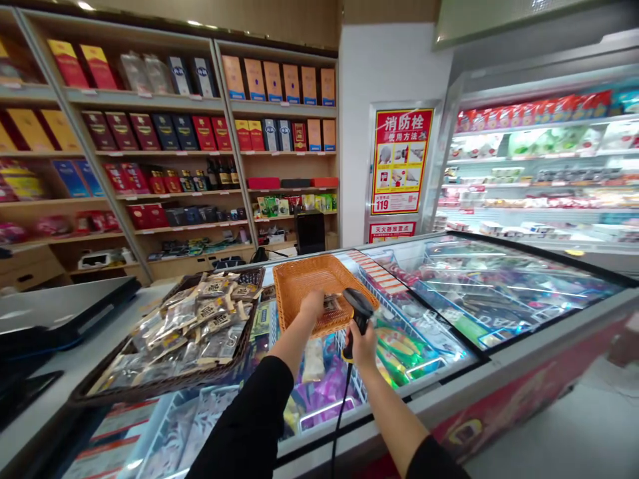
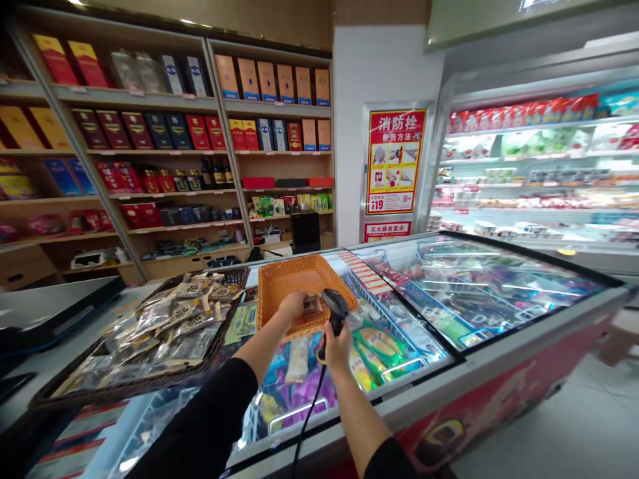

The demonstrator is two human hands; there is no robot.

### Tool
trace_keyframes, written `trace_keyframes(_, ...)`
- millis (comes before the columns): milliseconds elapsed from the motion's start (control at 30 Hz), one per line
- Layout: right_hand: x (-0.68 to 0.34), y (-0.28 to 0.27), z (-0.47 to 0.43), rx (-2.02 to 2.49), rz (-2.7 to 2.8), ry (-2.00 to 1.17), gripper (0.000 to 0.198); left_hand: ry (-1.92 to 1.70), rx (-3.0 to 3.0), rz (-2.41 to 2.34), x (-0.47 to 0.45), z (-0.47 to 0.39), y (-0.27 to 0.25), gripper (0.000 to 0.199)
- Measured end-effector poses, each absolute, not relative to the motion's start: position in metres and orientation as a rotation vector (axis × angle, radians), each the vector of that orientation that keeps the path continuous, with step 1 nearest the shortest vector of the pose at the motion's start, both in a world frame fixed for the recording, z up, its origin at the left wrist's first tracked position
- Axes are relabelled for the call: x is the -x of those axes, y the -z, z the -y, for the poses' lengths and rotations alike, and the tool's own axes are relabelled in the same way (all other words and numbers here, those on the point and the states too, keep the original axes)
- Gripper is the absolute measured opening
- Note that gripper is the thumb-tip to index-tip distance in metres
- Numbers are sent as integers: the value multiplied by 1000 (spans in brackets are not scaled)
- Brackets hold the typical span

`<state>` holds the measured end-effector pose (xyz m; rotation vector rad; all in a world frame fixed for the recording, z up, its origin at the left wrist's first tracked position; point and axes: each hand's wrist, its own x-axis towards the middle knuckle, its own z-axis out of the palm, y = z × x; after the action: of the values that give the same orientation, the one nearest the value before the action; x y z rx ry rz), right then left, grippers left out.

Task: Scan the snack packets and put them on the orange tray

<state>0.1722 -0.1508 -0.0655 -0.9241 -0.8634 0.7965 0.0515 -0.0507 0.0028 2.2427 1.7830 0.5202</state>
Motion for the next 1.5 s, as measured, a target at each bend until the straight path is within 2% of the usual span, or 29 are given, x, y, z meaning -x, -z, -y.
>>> trace_keyframes(200, -172, 63, 150, 951, 835, -811, 30, -857, -2026, -1738, -12, 53, -17, 15)
trace_keyframes(333, -171, 64, 153, 963, 866, -791, 30, -1158, -1437, -1497, 26, 69, -31, 10)
trace_keyframes(467, -155, 62, 163, 957, 1020, -776, 28, -1356, -1032, -1158, 61, 92, -31, 29)
trace_keyframes(600, -126, 58, 177, 967, 1274, -761, 24, -1424, -1088, -1076, 77, 104, -18, 42)
trace_keyframes(833, -103, 57, 193, 986, 1330, -861, 23, -1466, -1078, -1041, 72, 101, -10, 42)
trace_keyframes(1200, -103, 58, 193, 967, 1361, -807, 22, -1456, -1114, -1076, 71, 105, -11, 44)
trace_keyframes(1367, -103, 61, 192, 934, 1299, -876, 22, -1426, -1259, -1160, 69, 106, -11, 33)
trace_keyframes(1500, -108, 66, 189, 891, 1185, -926, 24, -1635, -1656, -1413, 63, 122, -22, 10)
